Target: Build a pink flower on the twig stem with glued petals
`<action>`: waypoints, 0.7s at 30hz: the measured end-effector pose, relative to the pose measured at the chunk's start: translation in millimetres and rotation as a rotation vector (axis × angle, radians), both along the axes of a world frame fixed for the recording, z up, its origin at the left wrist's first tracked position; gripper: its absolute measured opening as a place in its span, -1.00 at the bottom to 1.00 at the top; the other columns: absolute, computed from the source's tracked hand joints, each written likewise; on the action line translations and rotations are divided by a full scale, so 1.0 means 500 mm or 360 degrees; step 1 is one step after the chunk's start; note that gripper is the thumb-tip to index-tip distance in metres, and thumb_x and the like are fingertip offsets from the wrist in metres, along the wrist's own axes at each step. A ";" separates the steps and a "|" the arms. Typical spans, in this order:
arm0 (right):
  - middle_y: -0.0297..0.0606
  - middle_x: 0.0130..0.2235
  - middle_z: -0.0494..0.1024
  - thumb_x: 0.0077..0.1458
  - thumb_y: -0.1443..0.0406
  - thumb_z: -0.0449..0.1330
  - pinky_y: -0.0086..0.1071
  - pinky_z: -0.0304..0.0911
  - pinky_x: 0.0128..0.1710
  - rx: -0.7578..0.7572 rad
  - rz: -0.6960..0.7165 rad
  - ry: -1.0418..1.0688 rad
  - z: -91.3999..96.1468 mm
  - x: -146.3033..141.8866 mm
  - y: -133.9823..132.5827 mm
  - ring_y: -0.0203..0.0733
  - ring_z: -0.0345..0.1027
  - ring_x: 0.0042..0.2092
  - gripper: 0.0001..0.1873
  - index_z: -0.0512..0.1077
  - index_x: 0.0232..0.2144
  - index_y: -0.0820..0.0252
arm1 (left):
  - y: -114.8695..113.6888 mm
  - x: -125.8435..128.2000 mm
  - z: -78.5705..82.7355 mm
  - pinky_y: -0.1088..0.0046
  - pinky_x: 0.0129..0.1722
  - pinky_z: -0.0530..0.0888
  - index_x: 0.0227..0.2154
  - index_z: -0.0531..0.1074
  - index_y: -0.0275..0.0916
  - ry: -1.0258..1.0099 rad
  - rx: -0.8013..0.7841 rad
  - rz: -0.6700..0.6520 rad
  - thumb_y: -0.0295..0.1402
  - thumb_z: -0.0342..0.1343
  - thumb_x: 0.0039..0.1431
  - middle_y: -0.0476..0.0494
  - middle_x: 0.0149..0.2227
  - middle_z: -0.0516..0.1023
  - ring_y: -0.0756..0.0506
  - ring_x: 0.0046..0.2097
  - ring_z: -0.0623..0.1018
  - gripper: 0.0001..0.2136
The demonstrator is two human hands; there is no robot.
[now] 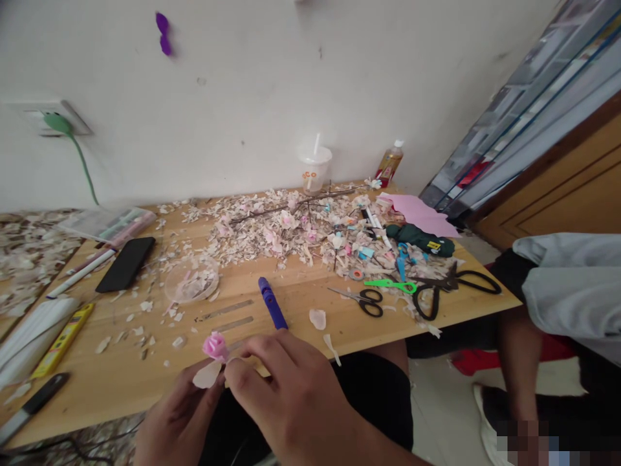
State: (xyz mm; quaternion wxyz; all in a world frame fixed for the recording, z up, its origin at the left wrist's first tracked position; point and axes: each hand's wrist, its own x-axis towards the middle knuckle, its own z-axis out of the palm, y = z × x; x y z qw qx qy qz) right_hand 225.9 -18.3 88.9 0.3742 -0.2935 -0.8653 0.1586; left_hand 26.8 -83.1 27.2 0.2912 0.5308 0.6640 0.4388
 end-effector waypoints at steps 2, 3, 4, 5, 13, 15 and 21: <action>-0.19 -0.14 0.57 0.39 0.46 0.06 -0.33 0.38 -0.14 0.0025 0.0009 -0.0004 -0.004 0.000 -0.002 -0.19 0.45 -0.16 -0.80 0.43 -0.04 0.23 | 0.002 0.003 0.002 0.50 -0.43 0.59 -0.25 0.66 -0.10 -0.0014 0.0019 0.0015 -0.23 0.25 0.16 -0.02 -0.53 0.64 -0.09 -0.54 0.61 -0.84; -0.18 -0.13 0.58 0.39 0.46 0.07 -0.32 0.38 -0.14 0.0018 0.0013 -0.0007 -0.007 0.001 -0.003 -0.18 0.45 -0.15 -0.80 0.42 -0.01 0.24 | 0.004 0.005 0.004 0.50 -0.43 0.59 -0.25 0.66 -0.10 -0.0028 0.0032 0.0024 -0.23 0.25 0.16 -0.02 -0.54 0.63 -0.09 -0.55 0.61 -0.85; -0.17 -0.13 0.58 0.39 0.45 0.08 -0.32 0.39 -0.14 -0.0004 0.0016 -0.0015 -0.009 0.002 -0.004 -0.17 0.46 -0.15 -0.79 0.40 0.02 0.24 | 0.006 0.007 0.006 0.49 -0.44 0.59 -0.27 0.66 -0.10 -0.0043 0.0046 0.0035 -0.23 0.26 0.15 -0.01 -0.56 0.62 -0.09 -0.56 0.60 -0.85; -0.17 -0.14 0.58 0.39 0.45 0.07 -0.32 0.39 -0.17 -0.0034 0.0013 -0.0024 -0.012 0.004 -0.006 -0.17 0.47 -0.16 -0.77 0.38 0.05 0.24 | 0.007 0.009 0.008 0.50 -0.46 0.58 -0.28 0.66 -0.10 -0.0057 0.0060 0.0042 -0.24 0.26 0.15 -0.01 -0.57 0.62 -0.09 -0.57 0.60 -0.86; -0.19 -0.21 0.61 0.43 0.43 -0.02 -0.36 0.44 -0.17 -0.0147 0.0030 0.0026 -0.019 -0.004 -0.015 -0.19 0.52 -0.19 -0.77 0.40 -0.01 0.21 | 0.013 0.013 0.011 0.58 -0.50 0.55 -0.27 0.65 -0.08 -0.0024 0.0140 0.0030 -0.30 0.26 0.12 0.03 -0.55 0.63 -0.05 -0.57 0.60 -0.88; -0.19 -0.18 0.60 0.42 0.44 0.00 -0.35 0.44 -0.13 -0.0180 0.0014 0.0038 -0.024 -0.006 -0.016 -0.19 0.51 -0.16 -0.78 0.41 -0.03 0.20 | 0.011 0.010 0.007 0.58 -0.48 0.56 -0.26 0.65 -0.07 -0.0023 0.0131 0.0026 -0.31 0.26 0.13 0.05 -0.57 0.61 -0.04 -0.58 0.59 -0.87; -0.17 -0.14 0.57 0.40 0.46 0.02 -0.31 0.45 -0.10 -0.0252 -0.0007 0.0024 -0.031 -0.007 -0.015 -0.15 0.50 -0.12 -0.80 0.39 -0.04 0.19 | 0.007 0.007 -0.003 0.53 -0.35 0.61 -0.23 0.64 -0.09 -0.0103 0.0063 -0.0002 -0.28 0.25 0.16 -0.02 -0.47 0.68 -0.11 -0.41 0.70 -0.86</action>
